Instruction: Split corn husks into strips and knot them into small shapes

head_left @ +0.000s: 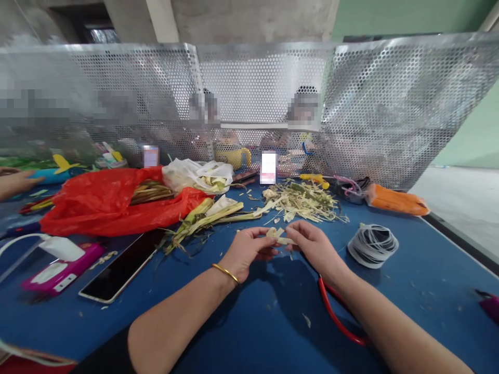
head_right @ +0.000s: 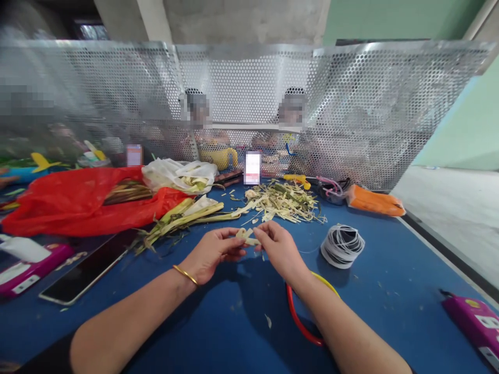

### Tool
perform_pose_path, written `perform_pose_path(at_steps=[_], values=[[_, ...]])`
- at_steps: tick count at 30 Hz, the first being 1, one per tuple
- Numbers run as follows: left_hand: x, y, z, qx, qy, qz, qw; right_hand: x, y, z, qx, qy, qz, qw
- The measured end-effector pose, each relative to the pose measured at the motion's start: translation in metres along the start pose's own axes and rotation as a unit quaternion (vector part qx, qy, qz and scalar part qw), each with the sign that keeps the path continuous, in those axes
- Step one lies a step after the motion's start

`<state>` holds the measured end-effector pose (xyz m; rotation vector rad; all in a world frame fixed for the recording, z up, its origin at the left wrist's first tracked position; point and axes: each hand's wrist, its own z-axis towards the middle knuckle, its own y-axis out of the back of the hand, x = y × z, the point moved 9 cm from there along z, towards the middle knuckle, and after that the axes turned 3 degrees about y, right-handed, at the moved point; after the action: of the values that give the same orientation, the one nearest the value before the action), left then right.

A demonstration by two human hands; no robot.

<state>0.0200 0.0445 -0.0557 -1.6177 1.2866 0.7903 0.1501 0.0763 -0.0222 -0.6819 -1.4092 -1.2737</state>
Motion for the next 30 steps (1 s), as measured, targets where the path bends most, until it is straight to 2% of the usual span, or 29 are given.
perform_pose_path(at_steps=[2, 6, 9, 14, 16, 19, 21, 23, 25, 27, 30], values=[[0.0, 0.002, 0.001, -0.008, 0.004, -0.023, 1.0, 0.024, 0.012, -0.004, -0.052, 0.103, -0.109, 0.987], [0.004, 0.005, 0.004, -0.019, 0.008, -0.056, 0.998, 0.062, 0.002, -0.023, -0.068, 0.286, -0.321, 0.9], [0.005, 0.005, 0.007, -0.014, 0.007, -0.066, 0.998, 0.069, -0.008, -0.029, -0.064, 0.339, -0.393, 0.852], [0.007, 0.005, 0.007, -0.009, 0.012, -0.066, 0.998, 0.071, -0.012, -0.033, -0.084, 0.362, -0.43, 0.823], [0.008, 0.004, 0.006, -0.01, 0.018, -0.069, 0.997, 0.074, -0.02, -0.041, -0.08, 0.402, -0.476, 0.778], [0.009, 0.003, 0.004, -0.015, 0.025, -0.08, 0.996, 0.074, -0.043, -0.06, -0.038, 0.494, -0.549, 0.674], [0.011, 0.004, 0.004, -0.02, 0.025, -0.087, 0.996, 0.069, -0.053, -0.068, -0.017, 0.523, -0.572, 0.632], [0.013, 0.004, 0.005, -0.024, 0.022, -0.09, 0.995, 0.066, -0.057, -0.068, -0.012, 0.52, -0.575, 0.631], [0.014, 0.004, 0.007, -0.026, 0.018, -0.092, 0.995, 0.066, -0.056, -0.064, -0.012, 0.504, -0.559, 0.658], [0.015, 0.004, 0.008, -0.024, 0.015, -0.094, 0.995, 0.068, -0.051, -0.058, -0.014, 0.48, -0.516, 0.709], [0.01, 0.003, 0.009, -0.021, -0.004, -0.076, 0.997, 0.071, -0.032, -0.044, -0.035, 0.422, -0.413, 0.806]])
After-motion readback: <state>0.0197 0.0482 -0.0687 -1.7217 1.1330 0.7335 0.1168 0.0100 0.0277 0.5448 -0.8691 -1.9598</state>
